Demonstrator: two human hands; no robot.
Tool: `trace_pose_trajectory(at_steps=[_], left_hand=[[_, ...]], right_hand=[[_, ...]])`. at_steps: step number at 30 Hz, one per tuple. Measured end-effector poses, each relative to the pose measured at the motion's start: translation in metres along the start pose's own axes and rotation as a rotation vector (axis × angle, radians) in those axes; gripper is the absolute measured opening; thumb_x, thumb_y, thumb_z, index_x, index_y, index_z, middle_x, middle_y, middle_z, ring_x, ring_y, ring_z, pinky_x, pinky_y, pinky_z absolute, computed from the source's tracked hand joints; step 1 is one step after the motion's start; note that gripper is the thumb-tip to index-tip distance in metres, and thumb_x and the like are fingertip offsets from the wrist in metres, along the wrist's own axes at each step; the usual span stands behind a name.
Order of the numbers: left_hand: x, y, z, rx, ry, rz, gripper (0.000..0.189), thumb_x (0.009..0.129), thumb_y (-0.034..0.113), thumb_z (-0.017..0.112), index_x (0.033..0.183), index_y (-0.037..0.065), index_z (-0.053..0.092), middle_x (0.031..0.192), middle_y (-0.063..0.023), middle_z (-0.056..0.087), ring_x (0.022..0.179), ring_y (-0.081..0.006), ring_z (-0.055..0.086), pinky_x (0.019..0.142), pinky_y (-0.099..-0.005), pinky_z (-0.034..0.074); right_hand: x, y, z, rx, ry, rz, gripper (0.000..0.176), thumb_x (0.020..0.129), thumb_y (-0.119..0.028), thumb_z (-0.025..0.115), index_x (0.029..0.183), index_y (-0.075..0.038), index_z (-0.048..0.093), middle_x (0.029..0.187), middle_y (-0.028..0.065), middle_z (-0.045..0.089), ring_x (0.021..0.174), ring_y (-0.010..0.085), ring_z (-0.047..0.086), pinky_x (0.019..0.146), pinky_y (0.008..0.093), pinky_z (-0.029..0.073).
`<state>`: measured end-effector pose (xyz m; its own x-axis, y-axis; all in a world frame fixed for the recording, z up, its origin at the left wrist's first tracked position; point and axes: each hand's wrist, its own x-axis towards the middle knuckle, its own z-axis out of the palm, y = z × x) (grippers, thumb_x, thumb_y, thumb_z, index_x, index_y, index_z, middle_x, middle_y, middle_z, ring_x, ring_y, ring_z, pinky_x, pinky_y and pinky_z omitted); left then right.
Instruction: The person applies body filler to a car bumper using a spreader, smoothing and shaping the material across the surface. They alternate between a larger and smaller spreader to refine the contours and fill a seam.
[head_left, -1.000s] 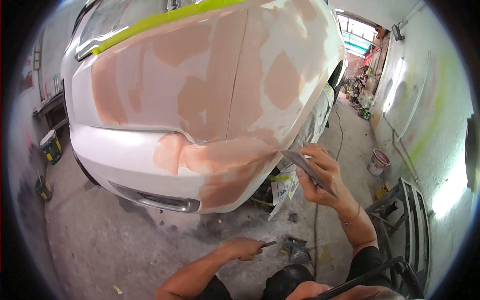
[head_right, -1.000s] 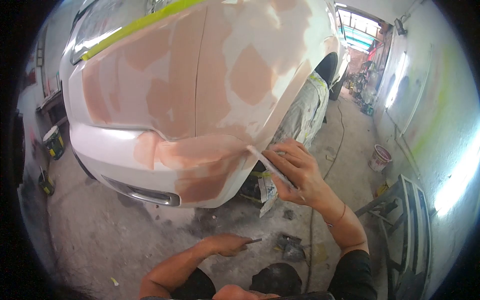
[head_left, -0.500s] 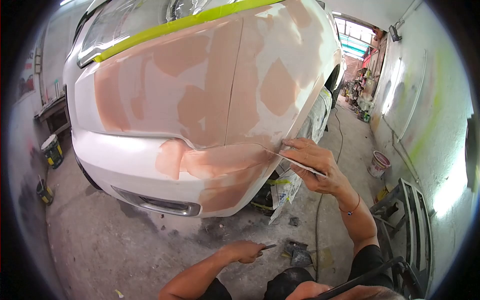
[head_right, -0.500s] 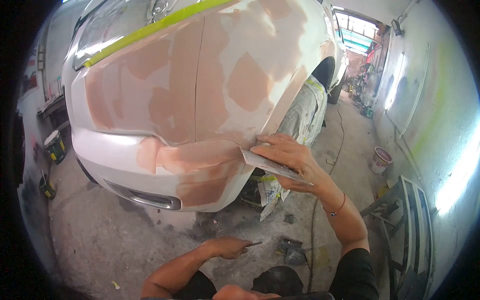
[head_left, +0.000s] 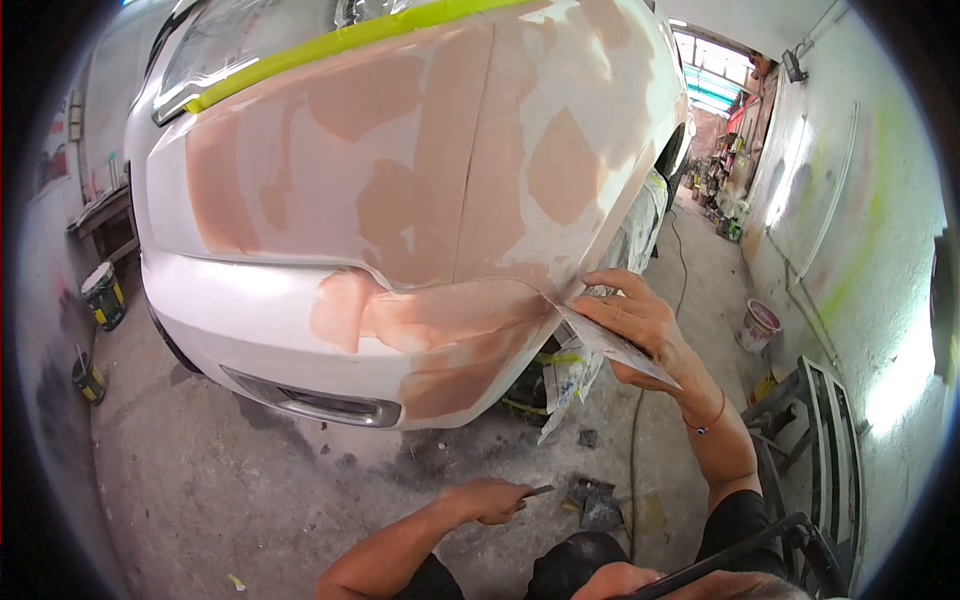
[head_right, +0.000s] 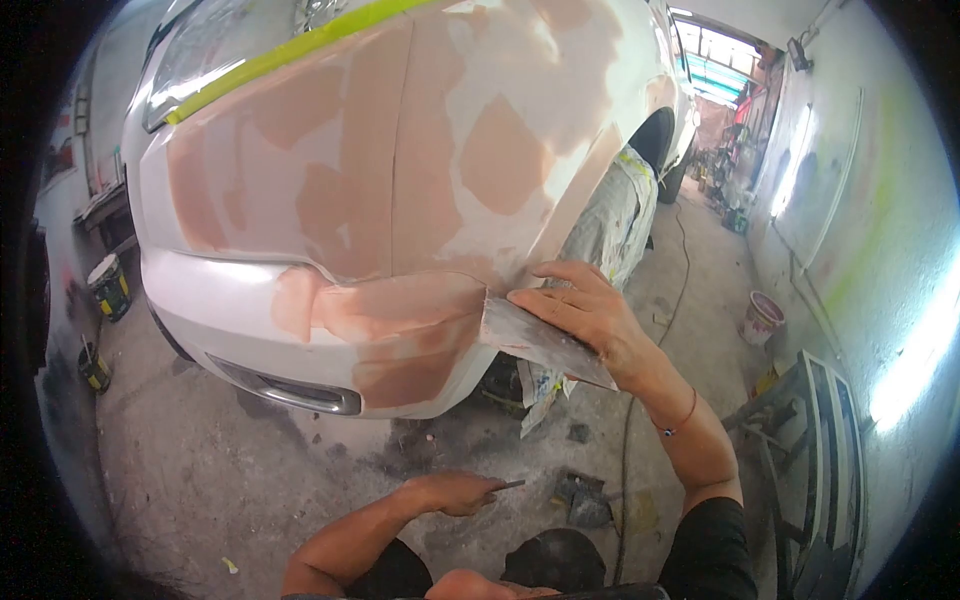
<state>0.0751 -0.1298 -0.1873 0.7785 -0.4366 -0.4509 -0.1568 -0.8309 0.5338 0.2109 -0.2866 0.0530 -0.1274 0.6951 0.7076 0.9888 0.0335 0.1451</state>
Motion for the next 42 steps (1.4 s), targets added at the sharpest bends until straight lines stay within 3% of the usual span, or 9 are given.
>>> trace_pose_trajectory(at_steps=[8, 14, 17, 23, 32, 34, 36, 38, 42], left_hand=[[-0.001, 0.002, -0.001, -0.005, -0.002, -0.004, 0.046, 0.102, 0.030, 0.045, 0.144, 0.011, 0.045, 0.127, -0.0230, 0.061, 0.118, -0.0432, 0.056, 0.098, -0.0521, 0.045], [0.003, -0.001, 0.000, 0.015, 0.002, 0.003, 0.047, 0.101, 0.030, 0.045, 0.144, 0.011, 0.044, 0.127, -0.0231, 0.061, 0.119, -0.0422, 0.056, 0.098, -0.0518, 0.045], [-0.003, 0.006, -0.007, 0.017, -0.010, -0.023, 0.047, 0.102, 0.031, 0.045, 0.145, 0.011, 0.044, 0.128, -0.0229, 0.061, 0.120, -0.0414, 0.056, 0.098, -0.0516, 0.045], [-0.003, 0.003, -0.004, -0.004, 0.010, -0.019, 0.047, 0.102, 0.032, 0.045, 0.144, 0.010, 0.044, 0.128, -0.0225, 0.060, 0.120, -0.0407, 0.057, 0.098, -0.0511, 0.045], [0.005, -0.006, 0.005, -0.001, 0.027, 0.014, 0.047, 0.102, 0.031, 0.045, 0.144, 0.009, 0.044, 0.128, -0.0242, 0.060, 0.118, -0.0418, 0.057, 0.097, -0.0494, 0.046], [0.002, -0.008, 0.009, -0.029, 0.177, 0.099, 0.039, 0.099, 0.030, 0.047, 0.130, 0.007, 0.052, 0.110, -0.0244, 0.066, 0.103, -0.0434, 0.062, 0.085, -0.0530, 0.048], [0.002, -0.005, 0.005, -0.019, 0.109, 0.060, 0.043, 0.101, 0.031, 0.045, 0.138, 0.009, 0.046, 0.119, -0.0244, 0.063, 0.110, -0.0432, 0.060, 0.091, -0.0514, 0.047], [-0.001, 0.000, -0.001, -0.015, 0.044, 0.026, 0.049, 0.103, 0.032, 0.043, 0.146, 0.010, 0.041, 0.127, -0.0244, 0.060, 0.116, -0.0429, 0.058, 0.096, -0.0499, 0.046], [0.001, -0.002, 0.001, -0.015, 0.062, 0.048, 0.048, 0.102, 0.031, 0.044, 0.146, 0.011, 0.041, 0.125, -0.0239, 0.062, 0.115, -0.0433, 0.058, 0.095, -0.0507, 0.046]], right_hand=[[-0.009, 0.000, 0.000, 0.014, 0.013, 0.041, 0.044, 0.072, 0.007, 0.068, 0.115, -0.002, 0.068, 0.084, 0.0126, 0.070, 0.099, 0.0344, 0.063, 0.087, 0.0418, 0.050], [-0.016, -0.001, 0.000, 0.020, 0.019, 0.057, 0.033, 0.081, 0.004, 0.067, 0.114, -0.001, 0.068, 0.085, 0.0138, 0.070, 0.096, 0.0313, 0.064, 0.085, 0.0409, 0.051], [-0.022, -0.003, 0.005, 0.234, 0.110, 0.229, 0.049, 0.067, 0.006, 0.071, 0.115, -0.001, 0.068, 0.104, 0.0136, 0.071, 0.109, 0.0328, 0.062, 0.090, 0.0405, 0.051], [-0.032, 0.002, 0.020, -0.054, -0.017, -0.103, 0.049, 0.087, -0.019, 0.052, 0.134, -0.006, 0.055, 0.133, 0.0184, 0.058, 0.126, 0.0352, 0.055, 0.108, 0.0492, 0.041], [-0.031, 0.001, 0.025, -0.250, -0.030, -0.083, 0.051, 0.083, -0.022, 0.058, 0.131, -0.006, 0.060, 0.132, 0.0101, 0.062, 0.128, 0.0307, 0.054, 0.108, 0.0489, 0.040], [-0.033, 0.005, 0.027, -0.246, -0.018, -0.077, 0.052, 0.083, -0.023, 0.059, 0.131, -0.004, 0.060, 0.131, 0.0103, 0.063, 0.128, 0.0304, 0.054, 0.108, 0.0486, 0.040], [-0.032, 0.005, 0.030, -0.239, -0.012, -0.073, 0.053, 0.083, -0.024, 0.060, 0.132, -0.002, 0.059, 0.130, 0.0104, 0.063, 0.127, 0.0302, 0.055, 0.107, 0.0483, 0.040], [-0.027, 0.002, 0.033, -0.168, 0.095, -0.049, 0.034, 0.088, -0.007, 0.065, 0.121, 0.003, 0.064, 0.117, 0.0172, 0.068, 0.115, 0.0343, 0.063, 0.101, 0.0491, 0.045], [-0.023, -0.001, 0.035, -0.145, 0.128, -0.041, 0.029, 0.091, -0.010, 0.063, 0.115, 0.005, 0.067, 0.116, 0.0198, 0.068, 0.109, 0.0359, 0.064, 0.099, 0.0483, 0.046]])
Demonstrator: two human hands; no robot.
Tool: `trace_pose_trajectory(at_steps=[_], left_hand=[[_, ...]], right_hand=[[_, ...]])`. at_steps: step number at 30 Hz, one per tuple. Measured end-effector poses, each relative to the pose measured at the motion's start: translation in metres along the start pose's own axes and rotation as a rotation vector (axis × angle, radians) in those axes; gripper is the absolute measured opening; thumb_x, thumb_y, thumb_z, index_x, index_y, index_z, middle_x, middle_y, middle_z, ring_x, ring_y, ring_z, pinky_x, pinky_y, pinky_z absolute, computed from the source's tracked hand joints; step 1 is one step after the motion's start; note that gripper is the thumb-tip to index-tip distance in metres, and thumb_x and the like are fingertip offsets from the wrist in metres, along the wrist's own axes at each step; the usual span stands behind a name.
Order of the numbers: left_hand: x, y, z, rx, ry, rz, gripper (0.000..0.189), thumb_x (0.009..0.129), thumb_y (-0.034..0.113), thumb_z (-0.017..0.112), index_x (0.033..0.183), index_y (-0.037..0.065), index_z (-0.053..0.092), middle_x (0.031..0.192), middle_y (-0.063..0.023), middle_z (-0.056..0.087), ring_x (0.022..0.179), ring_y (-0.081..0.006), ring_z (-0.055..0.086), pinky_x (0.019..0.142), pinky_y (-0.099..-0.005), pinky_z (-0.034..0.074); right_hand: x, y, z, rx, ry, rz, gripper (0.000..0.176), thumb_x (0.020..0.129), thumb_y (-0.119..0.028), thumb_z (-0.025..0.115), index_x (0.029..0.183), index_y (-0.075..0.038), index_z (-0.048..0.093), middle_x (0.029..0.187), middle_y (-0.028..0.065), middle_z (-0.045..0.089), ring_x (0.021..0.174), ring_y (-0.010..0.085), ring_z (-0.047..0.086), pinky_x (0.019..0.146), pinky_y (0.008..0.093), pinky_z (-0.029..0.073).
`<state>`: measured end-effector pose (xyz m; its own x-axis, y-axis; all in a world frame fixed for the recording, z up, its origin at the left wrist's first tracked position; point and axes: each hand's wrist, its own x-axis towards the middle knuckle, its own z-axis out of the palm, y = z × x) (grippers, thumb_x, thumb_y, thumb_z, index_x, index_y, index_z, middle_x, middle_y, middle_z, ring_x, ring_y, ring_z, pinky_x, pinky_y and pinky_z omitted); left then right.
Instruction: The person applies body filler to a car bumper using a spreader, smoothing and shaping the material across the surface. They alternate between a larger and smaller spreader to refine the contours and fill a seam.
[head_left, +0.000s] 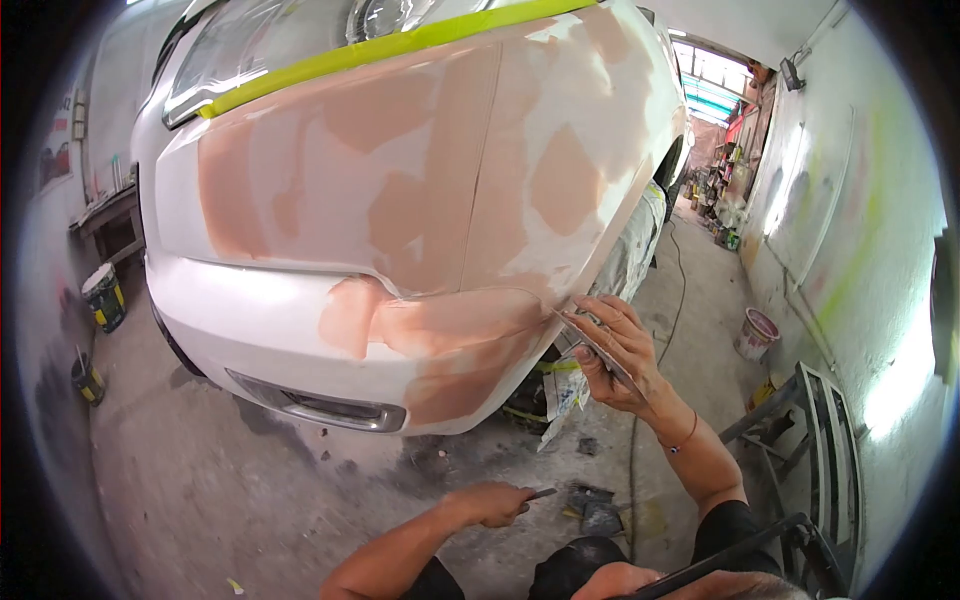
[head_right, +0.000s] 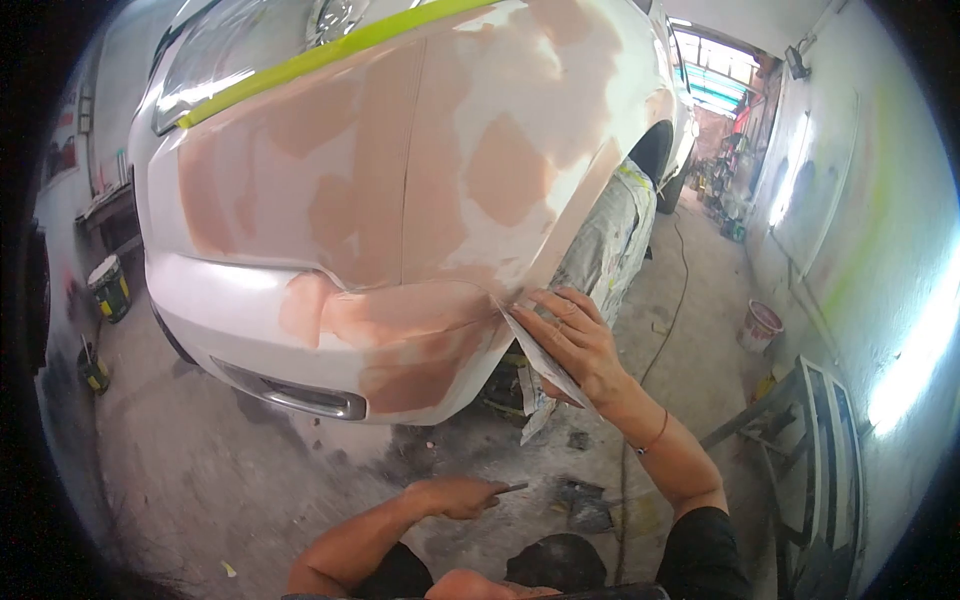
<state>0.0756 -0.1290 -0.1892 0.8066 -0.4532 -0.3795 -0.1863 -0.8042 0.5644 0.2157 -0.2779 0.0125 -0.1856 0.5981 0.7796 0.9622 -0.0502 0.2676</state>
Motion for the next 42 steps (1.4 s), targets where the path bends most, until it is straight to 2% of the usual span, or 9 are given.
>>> trace_pose_trajectory(at_steps=[2, 8, 10, 13, 17, 19, 24, 26, 42], left_hand=[[0.003, -0.004, 0.003, 0.008, 0.001, 0.005, 0.048, 0.102, 0.031, 0.044, 0.146, 0.012, 0.042, 0.124, -0.0236, 0.062, 0.115, -0.0431, 0.059, 0.095, -0.0509, 0.046], [-0.001, -0.002, 0.002, 0.007, -0.021, -0.018, 0.047, 0.102, 0.031, 0.046, 0.145, 0.012, 0.044, 0.123, -0.0242, 0.063, 0.113, -0.0425, 0.060, 0.093, -0.0512, 0.047], [0.001, -0.008, 0.010, -0.038, 0.176, 0.118, 0.030, 0.096, 0.024, 0.051, 0.118, 0.005, 0.056, 0.097, -0.0237, 0.067, 0.094, -0.0438, 0.063, 0.076, -0.0534, 0.047], [-0.001, 0.000, -0.001, 0.026, 0.003, 0.015, 0.046, 0.101, 0.030, 0.046, 0.143, 0.011, 0.045, 0.120, -0.0242, 0.064, 0.111, -0.0432, 0.060, 0.091, -0.0518, 0.048], [0.002, -0.005, 0.005, 0.018, 0.021, 0.026, 0.044, 0.101, 0.030, 0.046, 0.140, 0.010, 0.047, 0.117, -0.0242, 0.065, 0.109, -0.0434, 0.061, 0.090, -0.0521, 0.048], [0.002, -0.007, 0.008, -0.037, 0.125, 0.072, 0.028, 0.093, 0.023, 0.054, 0.115, 0.007, 0.057, 0.098, -0.0217, 0.067, 0.096, -0.0423, 0.064, 0.077, -0.0530, 0.048], [0.005, -0.011, 0.012, -0.034, 0.126, 0.073, 0.027, 0.093, 0.023, 0.054, 0.115, 0.007, 0.057, 0.100, -0.0212, 0.067, 0.097, -0.0416, 0.064, 0.077, -0.0527, 0.048], [0.008, -0.013, 0.014, -0.019, 0.128, 0.079, 0.027, 0.094, 0.024, 0.053, 0.115, 0.007, 0.057, 0.101, -0.0213, 0.067, 0.098, -0.0414, 0.064, 0.078, -0.0525, 0.048], [-0.009, 0.010, -0.009, 0.021, -0.019, -0.039, 0.046, 0.102, 0.032, 0.045, 0.142, 0.011, 0.047, 0.123, -0.0207, 0.063, 0.114, -0.0410, 0.060, 0.095, -0.0511, 0.047]], right_hand=[[-0.002, 0.002, 0.003, -0.030, 0.012, 0.014, 0.051, 0.074, -0.008, 0.071, 0.123, 0.001, 0.064, 0.115, 0.0148, 0.068, 0.120, 0.0296, 0.060, 0.101, 0.0469, 0.045], [0.005, -0.005, -0.001, -0.048, 0.001, 0.023, 0.047, 0.071, -0.001, 0.070, 0.118, 0.001, 0.066, 0.110, 0.0158, 0.069, 0.113, 0.0308, 0.063, 0.098, 0.0464, 0.047], [0.005, -0.006, -0.001, -0.041, 0.004, 0.030, 0.048, 0.070, -0.001, 0.069, 0.118, 0.001, 0.066, 0.109, 0.0159, 0.069, 0.112, 0.0310, 0.063, 0.098, 0.0465, 0.047], [0.007, -0.010, -0.003, -0.014, 0.013, 0.057, 0.050, 0.070, 0.000, 0.069, 0.119, 0.002, 0.066, 0.108, 0.0155, 0.070, 0.112, 0.0310, 0.063, 0.097, 0.0464, 0.047], [0.012, -0.012, -0.008, -0.015, -0.020, 0.055, 0.050, 0.070, -0.001, 0.068, 0.121, 0.002, 0.065, 0.104, 0.0139, 0.071, 0.111, 0.0299, 0.063, 0.096, 0.0458, 0.047], [0.013, -0.015, -0.006, -0.015, -0.008, 0.064, 0.051, 0.070, -0.001, 0.068, 0.121, 0.002, 0.065, 0.103, 0.0135, 0.071, 0.111, 0.0295, 0.063, 0.095, 0.0458, 0.047], [0.012, -0.013, -0.011, -0.058, -0.028, 0.014, 0.049, 0.073, -0.006, 0.067, 0.121, 0.001, 0.065, 0.103, 0.0117, 0.072, 0.112, 0.0282, 0.062, 0.097, 0.0477, 0.043], [0.017, -0.020, -0.024, -0.204, -0.190, -0.016, 0.037, 0.087, -0.021, 0.067, 0.116, 0.002, 0.067, 0.097, 0.0138, 0.072, 0.113, 0.0301, 0.062, 0.099, 0.0538, 0.039], [-0.001, -0.012, -0.027, -0.203, -0.190, 0.023, 0.043, 0.084, -0.022, 0.063, 0.122, -0.004, 0.066, 0.104, 0.0067, 0.072, 0.119, 0.0262, 0.057, 0.103, 0.0492, 0.034]])
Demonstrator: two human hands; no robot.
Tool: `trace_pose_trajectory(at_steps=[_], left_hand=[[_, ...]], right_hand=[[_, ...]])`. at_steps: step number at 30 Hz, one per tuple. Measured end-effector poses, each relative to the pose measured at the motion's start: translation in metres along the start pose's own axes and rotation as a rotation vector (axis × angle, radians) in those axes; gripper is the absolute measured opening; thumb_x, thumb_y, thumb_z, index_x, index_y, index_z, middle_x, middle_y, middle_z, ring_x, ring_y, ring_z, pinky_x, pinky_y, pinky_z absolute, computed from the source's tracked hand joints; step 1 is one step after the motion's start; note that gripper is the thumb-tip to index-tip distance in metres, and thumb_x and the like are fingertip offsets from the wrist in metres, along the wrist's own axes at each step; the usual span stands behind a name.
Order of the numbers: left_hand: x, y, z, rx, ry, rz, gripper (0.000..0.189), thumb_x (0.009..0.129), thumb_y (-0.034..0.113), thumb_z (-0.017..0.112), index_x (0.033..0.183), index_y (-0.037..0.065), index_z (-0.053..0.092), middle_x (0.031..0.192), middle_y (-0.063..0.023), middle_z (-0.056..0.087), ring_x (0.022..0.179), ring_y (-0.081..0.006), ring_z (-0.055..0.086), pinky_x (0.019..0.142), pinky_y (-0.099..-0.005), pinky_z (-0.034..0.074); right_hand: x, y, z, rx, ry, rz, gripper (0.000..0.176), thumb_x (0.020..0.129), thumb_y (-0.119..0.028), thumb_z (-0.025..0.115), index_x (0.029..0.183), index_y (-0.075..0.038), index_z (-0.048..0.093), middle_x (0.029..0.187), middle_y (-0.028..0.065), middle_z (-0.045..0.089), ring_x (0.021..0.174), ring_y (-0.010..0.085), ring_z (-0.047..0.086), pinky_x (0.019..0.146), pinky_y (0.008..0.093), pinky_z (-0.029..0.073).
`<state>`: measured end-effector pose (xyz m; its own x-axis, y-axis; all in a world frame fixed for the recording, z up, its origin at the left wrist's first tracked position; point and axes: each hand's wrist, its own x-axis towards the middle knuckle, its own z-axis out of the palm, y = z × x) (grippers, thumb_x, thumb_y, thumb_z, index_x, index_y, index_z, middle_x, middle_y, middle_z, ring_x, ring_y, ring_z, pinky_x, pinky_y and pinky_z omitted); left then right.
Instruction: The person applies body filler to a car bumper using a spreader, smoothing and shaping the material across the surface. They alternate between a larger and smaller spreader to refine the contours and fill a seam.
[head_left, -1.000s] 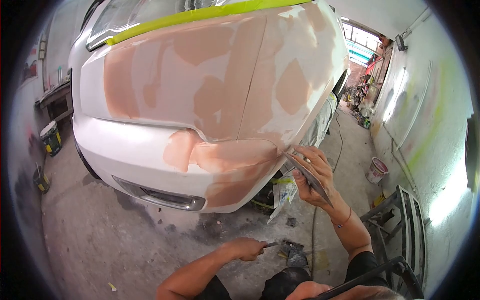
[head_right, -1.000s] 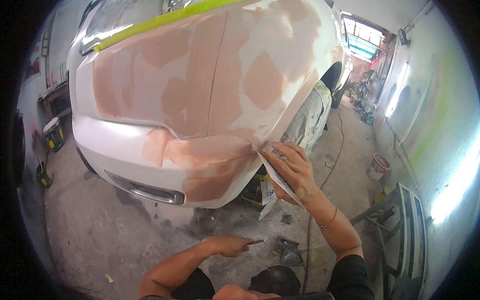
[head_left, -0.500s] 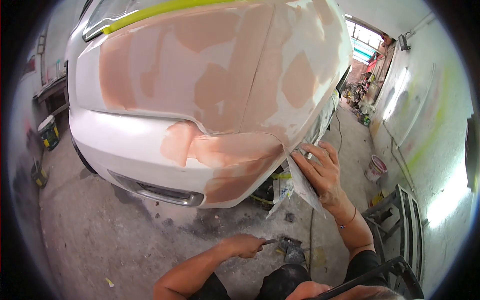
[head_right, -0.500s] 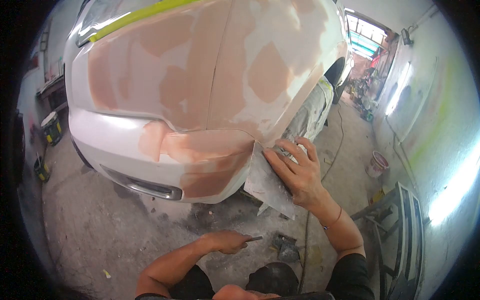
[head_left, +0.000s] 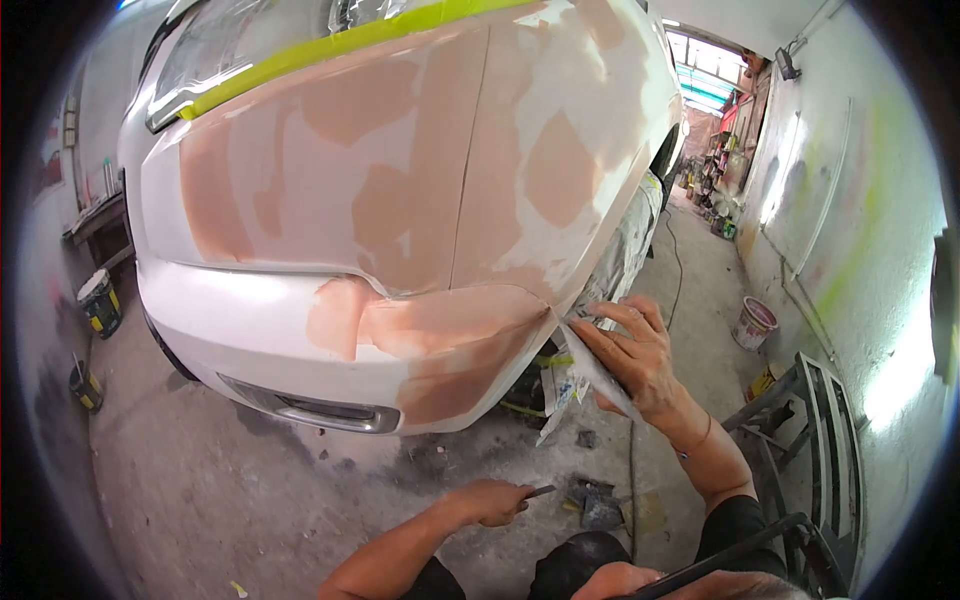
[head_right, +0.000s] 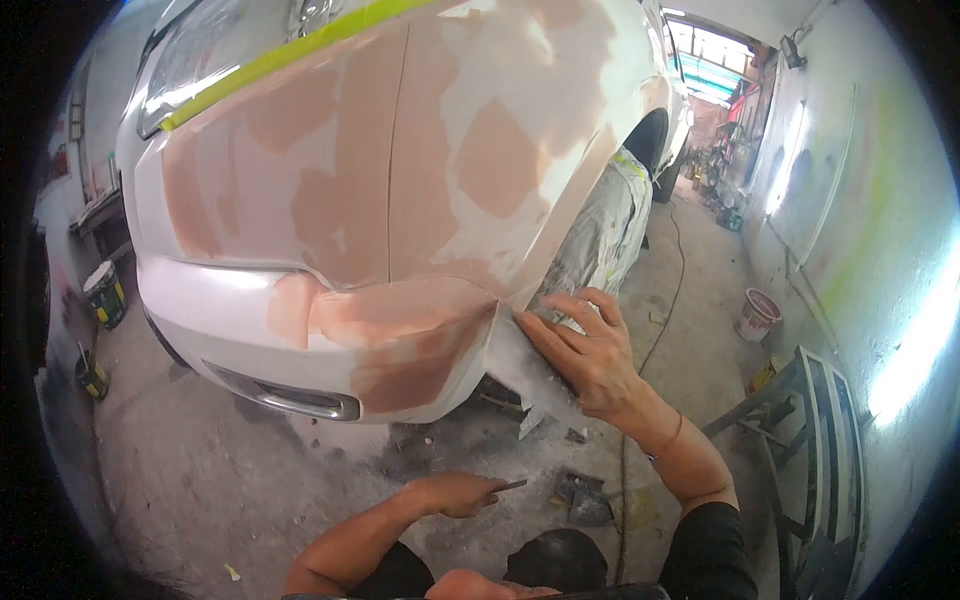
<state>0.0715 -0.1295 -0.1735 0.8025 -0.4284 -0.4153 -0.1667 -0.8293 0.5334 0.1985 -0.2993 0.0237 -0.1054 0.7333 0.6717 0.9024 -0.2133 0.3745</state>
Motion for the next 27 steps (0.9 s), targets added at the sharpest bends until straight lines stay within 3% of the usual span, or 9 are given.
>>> trace_pose_trajectory(at_steps=[3, 5, 8, 9, 15, 18, 27], left_hand=[[0.004, -0.002, 0.003, 0.003, 0.003, -0.003, 0.045, 0.102, 0.032, 0.045, 0.142, 0.012, 0.046, 0.126, -0.0205, 0.062, 0.116, -0.0409, 0.059, 0.096, -0.0508, 0.047], [0.008, -0.005, 0.006, 0.007, 0.011, -0.006, 0.045, 0.102, 0.032, 0.045, 0.142, 0.012, 0.046, 0.127, -0.0203, 0.062, 0.117, -0.0410, 0.058, 0.096, -0.0507, 0.047], [0.006, -0.003, 0.004, 0.015, -0.011, -0.018, 0.045, 0.102, 0.032, 0.045, 0.143, 0.013, 0.046, 0.130, -0.0201, 0.061, 0.119, -0.0408, 0.057, 0.098, -0.0506, 0.046], [0.006, -0.004, 0.005, 0.009, -0.006, -0.018, 0.045, 0.102, 0.032, 0.045, 0.143, 0.013, 0.046, 0.130, -0.0199, 0.060, 0.120, -0.0406, 0.057, 0.099, -0.0505, 0.046], [0.003, -0.001, 0.001, 0.011, -0.021, -0.018, 0.046, 0.102, 0.032, 0.044, 0.144, 0.013, 0.045, 0.133, -0.0196, 0.059, 0.123, -0.0399, 0.055, 0.101, -0.0501, 0.045], [0.003, 0.001, 0.000, 0.011, -0.030, -0.021, 0.047, 0.102, 0.032, 0.044, 0.145, 0.013, 0.044, 0.135, -0.0194, 0.058, 0.124, -0.0398, 0.054, 0.101, -0.0498, 0.045], [0.007, -0.004, 0.004, 0.013, -0.025, -0.016, 0.049, 0.102, 0.033, 0.044, 0.147, 0.013, 0.042, 0.134, -0.0202, 0.058, 0.123, -0.0398, 0.055, 0.101, -0.0503, 0.045]], right_hand=[[0.006, 0.001, -0.008, 0.143, 0.055, 0.030, 0.037, 0.088, -0.020, 0.065, 0.122, -0.003, 0.067, 0.107, 0.0098, 0.071, 0.115, 0.0276, 0.060, 0.095, 0.0458, 0.043], [0.015, 0.001, -0.012, 0.408, 0.101, 0.208, 0.031, 0.090, -0.015, 0.067, 0.118, -0.001, 0.067, 0.113, 0.0149, 0.069, 0.111, 0.0312, 0.063, 0.089, 0.0430, 0.049], [0.025, 0.015, -0.004, 0.489, 0.113, 0.164, 0.026, 0.089, -0.007, 0.067, 0.114, 0.001, 0.068, 0.118, 0.0195, 0.066, 0.106, 0.0355, 0.065, 0.089, 0.0419, 0.051], [0.026, 0.016, -0.001, 0.619, 0.088, 0.237, 0.025, 0.087, -0.006, 0.068, 0.111, 0.001, 0.068, 0.121, 0.0206, 0.066, 0.110, 0.0383, 0.064, 0.097, 0.0453, 0.048], [0.023, 0.026, -0.001, 0.485, 0.020, 0.118, 0.025, 0.089, -0.008, 0.068, 0.114, -0.002, 0.070, 0.124, 0.0215, 0.064, 0.116, 0.0372, 0.062, 0.106, 0.0472, 0.043], [0.025, 0.025, -0.002, 0.494, 0.014, 0.155, 0.026, 0.089, -0.009, 0.068, 0.115, -0.003, 0.070, 0.125, 0.0203, 0.064, 0.117, 0.0365, 0.061, 0.108, 0.0479, 0.041], [0.025, 0.025, 0.000, 0.468, 0.040, 0.138, 0.028, 0.086, -0.008, 0.071, 0.114, -0.004, 0.071, 0.125, 0.0188, 0.065, 0.116, 0.0374, 0.061, 0.105, 0.0475, 0.042]])
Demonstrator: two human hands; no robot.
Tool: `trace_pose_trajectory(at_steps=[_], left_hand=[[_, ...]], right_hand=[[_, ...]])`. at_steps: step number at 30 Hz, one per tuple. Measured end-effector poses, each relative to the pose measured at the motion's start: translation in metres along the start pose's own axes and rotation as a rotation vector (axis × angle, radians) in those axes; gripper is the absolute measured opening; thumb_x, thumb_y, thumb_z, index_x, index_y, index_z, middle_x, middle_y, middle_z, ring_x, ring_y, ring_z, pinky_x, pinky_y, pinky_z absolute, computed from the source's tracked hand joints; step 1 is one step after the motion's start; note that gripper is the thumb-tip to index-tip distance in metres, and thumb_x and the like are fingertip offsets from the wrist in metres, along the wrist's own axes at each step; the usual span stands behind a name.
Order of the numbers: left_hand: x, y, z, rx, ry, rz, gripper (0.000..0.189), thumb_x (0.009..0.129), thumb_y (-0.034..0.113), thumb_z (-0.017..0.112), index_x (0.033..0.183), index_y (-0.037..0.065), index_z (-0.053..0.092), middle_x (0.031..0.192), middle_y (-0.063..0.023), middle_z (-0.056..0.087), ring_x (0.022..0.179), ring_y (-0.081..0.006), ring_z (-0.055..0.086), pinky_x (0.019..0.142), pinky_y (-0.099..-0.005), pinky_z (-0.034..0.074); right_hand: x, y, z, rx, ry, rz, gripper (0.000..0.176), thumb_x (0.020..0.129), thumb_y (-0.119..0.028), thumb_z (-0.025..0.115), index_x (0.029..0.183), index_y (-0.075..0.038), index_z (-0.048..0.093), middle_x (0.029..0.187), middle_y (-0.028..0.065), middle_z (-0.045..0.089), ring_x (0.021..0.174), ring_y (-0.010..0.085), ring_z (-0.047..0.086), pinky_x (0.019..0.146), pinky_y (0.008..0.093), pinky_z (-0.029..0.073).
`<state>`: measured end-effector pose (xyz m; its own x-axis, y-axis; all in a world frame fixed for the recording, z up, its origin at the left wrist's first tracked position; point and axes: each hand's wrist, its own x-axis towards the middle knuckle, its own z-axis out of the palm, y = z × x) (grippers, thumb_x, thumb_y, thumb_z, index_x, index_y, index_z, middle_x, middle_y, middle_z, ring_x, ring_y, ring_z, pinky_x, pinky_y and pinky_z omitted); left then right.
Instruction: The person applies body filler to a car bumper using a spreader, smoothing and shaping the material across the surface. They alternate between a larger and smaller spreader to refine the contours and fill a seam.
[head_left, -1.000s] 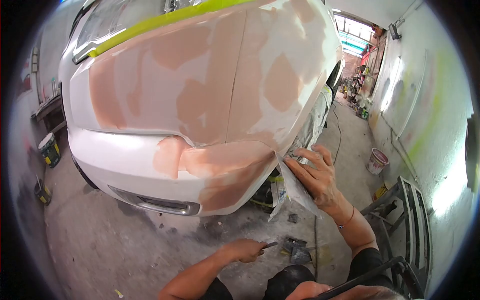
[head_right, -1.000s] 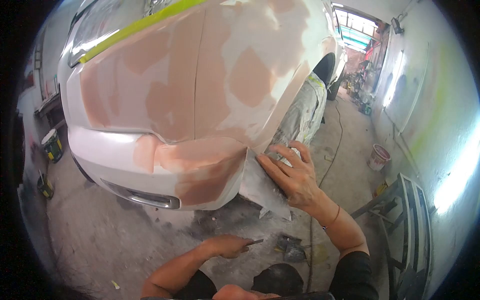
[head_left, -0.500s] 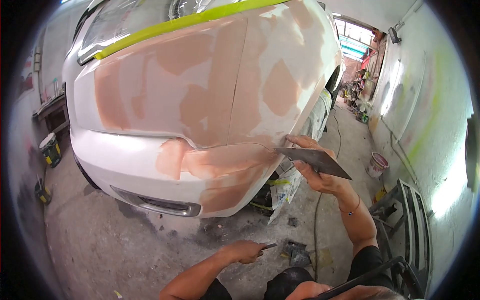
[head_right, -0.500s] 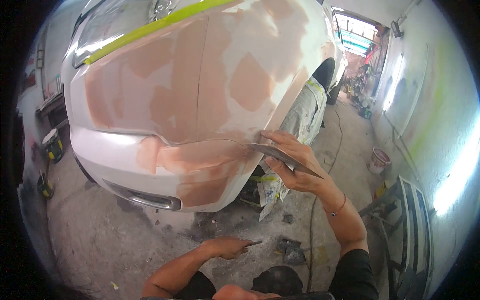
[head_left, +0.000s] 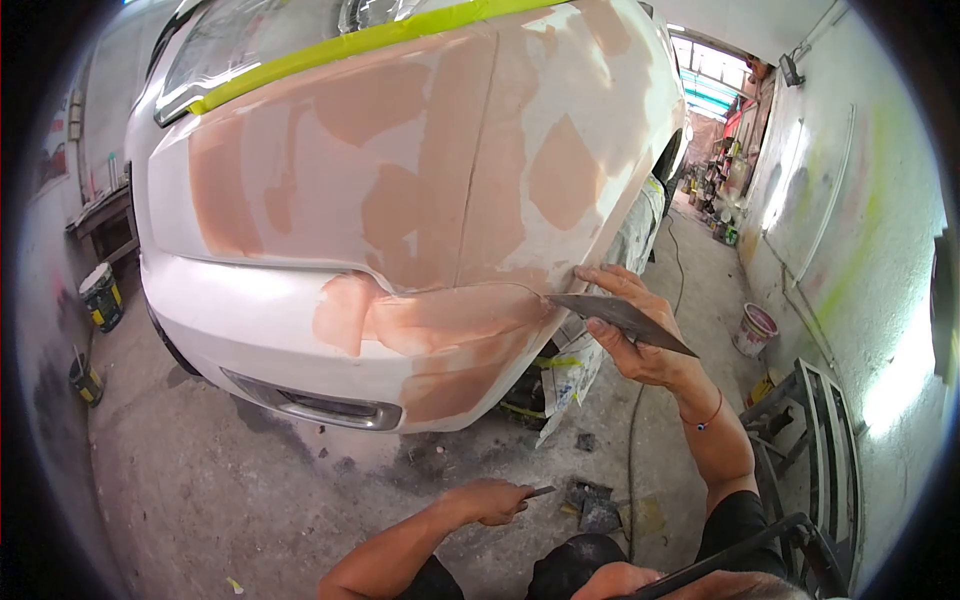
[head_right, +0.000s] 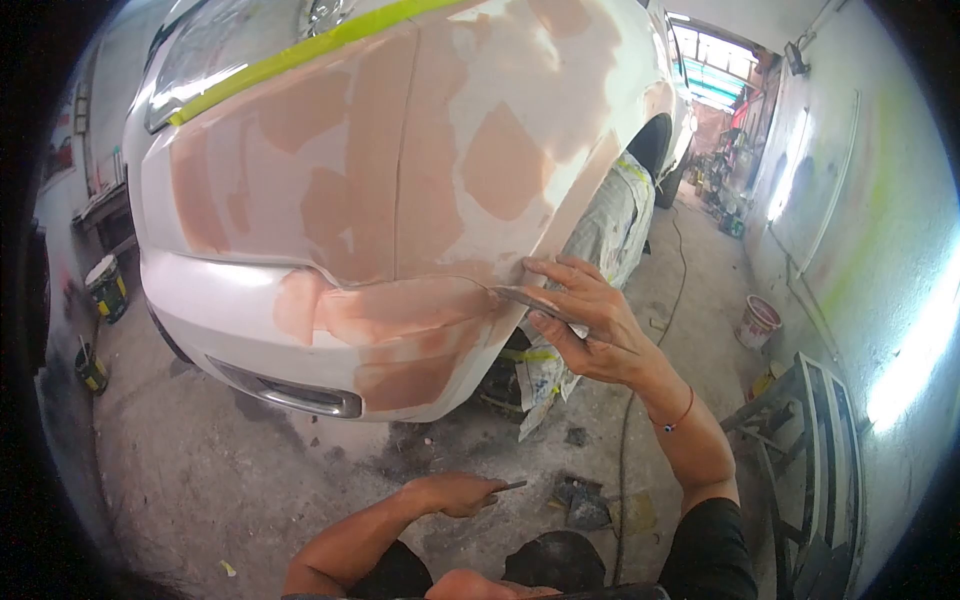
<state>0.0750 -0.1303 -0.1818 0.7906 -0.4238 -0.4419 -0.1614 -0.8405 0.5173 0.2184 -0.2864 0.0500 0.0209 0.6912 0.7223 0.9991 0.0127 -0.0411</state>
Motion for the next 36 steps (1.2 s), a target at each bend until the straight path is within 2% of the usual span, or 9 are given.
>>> trace_pose_trajectory(at_steps=[4, 6, 13, 15, 18, 25, 27, 34, 36], left_hand=[[0.000, 0.002, -0.002, 0.004, -0.010, 0.006, 0.048, 0.102, 0.033, 0.044, 0.147, 0.014, 0.042, 0.130, -0.0211, 0.060, 0.119, -0.0403, 0.057, 0.098, -0.0511, 0.046], [0.002, 0.000, 0.000, 0.007, -0.008, 0.012, 0.048, 0.102, 0.033, 0.044, 0.146, 0.014, 0.042, 0.129, -0.0213, 0.061, 0.119, -0.0405, 0.057, 0.098, -0.0512, 0.046], [0.004, -0.002, 0.000, 0.002, -0.011, 0.019, 0.047, 0.103, 0.033, 0.044, 0.145, 0.012, 0.044, 0.126, -0.0217, 0.062, 0.117, -0.0407, 0.058, 0.097, -0.0517, 0.046], [0.004, -0.002, -0.001, 0.001, -0.014, 0.019, 0.047, 0.103, 0.033, 0.044, 0.145, 0.012, 0.044, 0.126, -0.0217, 0.062, 0.117, -0.0408, 0.058, 0.097, -0.0517, 0.046], [0.005, -0.004, 0.001, -0.002, -0.020, 0.020, 0.047, 0.103, 0.033, 0.044, 0.145, 0.012, 0.044, 0.126, -0.0217, 0.061, 0.118, -0.0409, 0.058, 0.097, -0.0518, 0.046], [0.000, -0.002, 0.001, 0.004, -0.005, 0.005, 0.047, 0.103, 0.033, 0.045, 0.145, 0.012, 0.043, 0.128, -0.0213, 0.061, 0.118, -0.0404, 0.058, 0.096, -0.0514, 0.046], [0.000, -0.001, -0.001, -0.004, -0.016, 0.001, 0.047, 0.103, 0.033, 0.045, 0.145, 0.012, 0.043, 0.128, -0.0216, 0.061, 0.118, -0.0404, 0.058, 0.097, -0.0512, 0.046], [-0.002, 0.000, -0.003, -0.048, -0.016, 0.016, 0.046, 0.102, 0.031, 0.044, 0.144, 0.011, 0.043, 0.128, -0.0234, 0.060, 0.118, -0.0418, 0.057, 0.097, -0.0511, 0.045], [-0.001, -0.002, -0.002, -0.047, -0.019, 0.019, 0.046, 0.102, 0.031, 0.044, 0.144, 0.011, 0.043, 0.128, -0.0235, 0.060, 0.118, -0.0419, 0.057, 0.097, -0.0512, 0.045]], right_hand=[[0.001, -0.001, -0.002, -0.024, -0.009, 0.013, 0.028, 0.085, -0.007, 0.071, 0.113, -0.003, 0.071, 0.124, 0.0189, 0.065, 0.116, 0.0354, 0.061, 0.104, 0.0474, 0.043], [0.002, -0.001, -0.002, -0.079, -0.028, -0.084, 0.029, 0.085, -0.006, 0.071, 0.114, -0.003, 0.071, 0.123, 0.0184, 0.065, 0.116, 0.0330, 0.062, 0.104, 0.0466, 0.043], [0.002, -0.001, 0.001, -0.030, 0.017, -0.023, 0.032, 0.082, -0.004, 0.071, 0.115, -0.006, 0.071, 0.121, 0.0168, 0.066, 0.117, 0.0323, 0.061, 0.104, 0.0483, 0.043], [0.005, -0.004, -0.001, -0.117, -0.026, -0.098, 0.035, 0.081, -0.003, 0.070, 0.116, -0.007, 0.070, 0.118, 0.0138, 0.067, 0.119, 0.0325, 0.059, 0.104, 0.0491, 0.042], [0.002, 0.000, 0.000, -0.162, -0.037, -0.099, 0.040, 0.079, 0.000, 0.068, 0.118, -0.008, 0.070, 0.116, 0.0101, 0.069, 0.121, 0.0319, 0.058, 0.103, 0.0489, 0.043], [-0.004, 0.003, 0.004, -0.081, 0.019, -0.079, 0.051, 0.072, -0.001, 0.067, 0.122, -0.008, 0.067, 0.109, 0.0094, 0.070, 0.122, 0.0317, 0.058, 0.108, 0.0521, 0.040], [-0.001, -0.003, -0.001, -0.124, -0.033, -0.064, 0.026, 0.084, 0.000, 0.067, 0.109, -0.002, 0.071, 0.117, 0.0203, 0.067, 0.116, 0.0355, 0.062, 0.109, 0.0524, 0.040], [-0.005, -0.005, -0.003, -0.097, -0.052, -0.024, 0.028, 0.084, 0.000, 0.066, 0.111, -0.002, 0.070, 0.114, 0.0202, 0.068, 0.116, 0.0361, 0.062, 0.110, 0.0533, 0.040], [-0.011, 0.000, -0.001, -0.091, -0.028, -0.036, 0.052, 0.069, 0.003, 0.069, 0.120, -0.006, 0.067, 0.106, 0.0101, 0.071, 0.116, 0.0330, 0.060, 0.109, 0.0545, 0.040]])
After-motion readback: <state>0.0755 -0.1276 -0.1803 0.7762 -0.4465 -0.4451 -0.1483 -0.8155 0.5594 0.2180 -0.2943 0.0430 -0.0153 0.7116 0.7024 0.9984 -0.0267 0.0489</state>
